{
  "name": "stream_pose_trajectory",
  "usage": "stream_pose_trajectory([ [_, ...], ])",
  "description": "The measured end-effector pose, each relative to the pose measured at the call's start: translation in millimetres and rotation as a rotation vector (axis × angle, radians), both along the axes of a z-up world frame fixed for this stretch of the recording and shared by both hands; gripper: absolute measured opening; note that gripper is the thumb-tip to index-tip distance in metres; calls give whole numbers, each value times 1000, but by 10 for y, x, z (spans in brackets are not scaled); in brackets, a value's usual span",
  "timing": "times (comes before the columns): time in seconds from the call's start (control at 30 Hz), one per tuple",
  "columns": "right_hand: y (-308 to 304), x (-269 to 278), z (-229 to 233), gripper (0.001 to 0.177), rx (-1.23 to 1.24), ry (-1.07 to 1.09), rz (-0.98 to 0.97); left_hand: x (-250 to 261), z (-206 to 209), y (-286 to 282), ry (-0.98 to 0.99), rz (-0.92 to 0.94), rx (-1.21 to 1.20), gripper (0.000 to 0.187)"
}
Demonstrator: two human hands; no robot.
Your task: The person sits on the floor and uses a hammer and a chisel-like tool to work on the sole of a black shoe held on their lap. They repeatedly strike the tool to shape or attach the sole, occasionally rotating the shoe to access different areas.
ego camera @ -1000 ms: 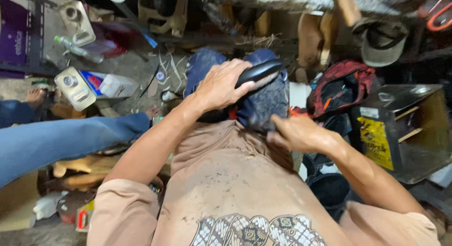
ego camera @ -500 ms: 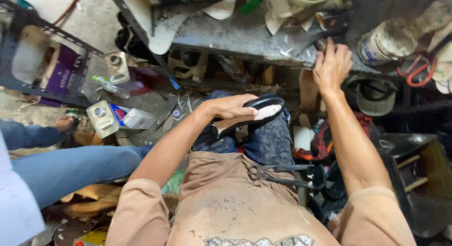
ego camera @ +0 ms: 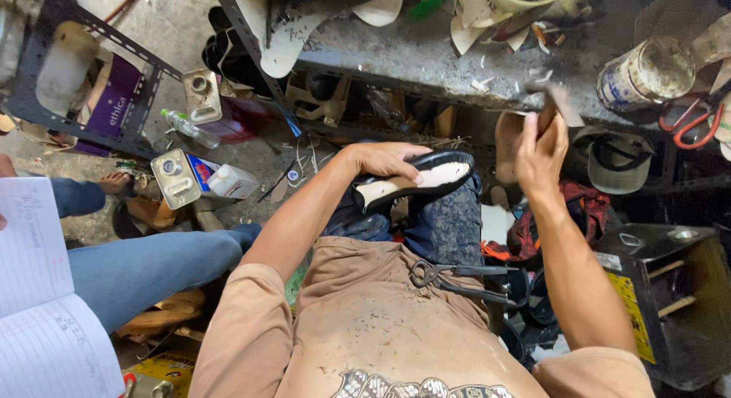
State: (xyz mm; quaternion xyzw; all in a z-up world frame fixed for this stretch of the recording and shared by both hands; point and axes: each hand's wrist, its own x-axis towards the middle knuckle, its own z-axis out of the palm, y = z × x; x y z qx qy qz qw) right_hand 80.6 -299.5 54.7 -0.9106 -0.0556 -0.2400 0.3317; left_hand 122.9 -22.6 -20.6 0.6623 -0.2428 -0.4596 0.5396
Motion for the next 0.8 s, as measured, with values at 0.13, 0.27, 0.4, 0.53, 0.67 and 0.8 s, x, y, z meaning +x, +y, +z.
stream_pose_trajectory([
  [0.13,85,-525,-57,13,97,118,126,65,-108,18,60,-11,-119,53],
  [0.27,391,-766,262,6,149,36,226,47,12,32,74,-35,-174,47],
  [0.4,575,-775,348,11,72,133,343,24,3,13,74,-38,-185,39],
  [0.53,535,-815,30,25,81,-23,306,36,-31,22,57,-41,-215,45],
  [0.67,576,-877,226,22,-98,58,276,18,-10,12,42,-61,-171,40],
  [0.8,411,-936,-124,18,-276,-20,130,-11,-54,17,49,-34,-166,35],
])
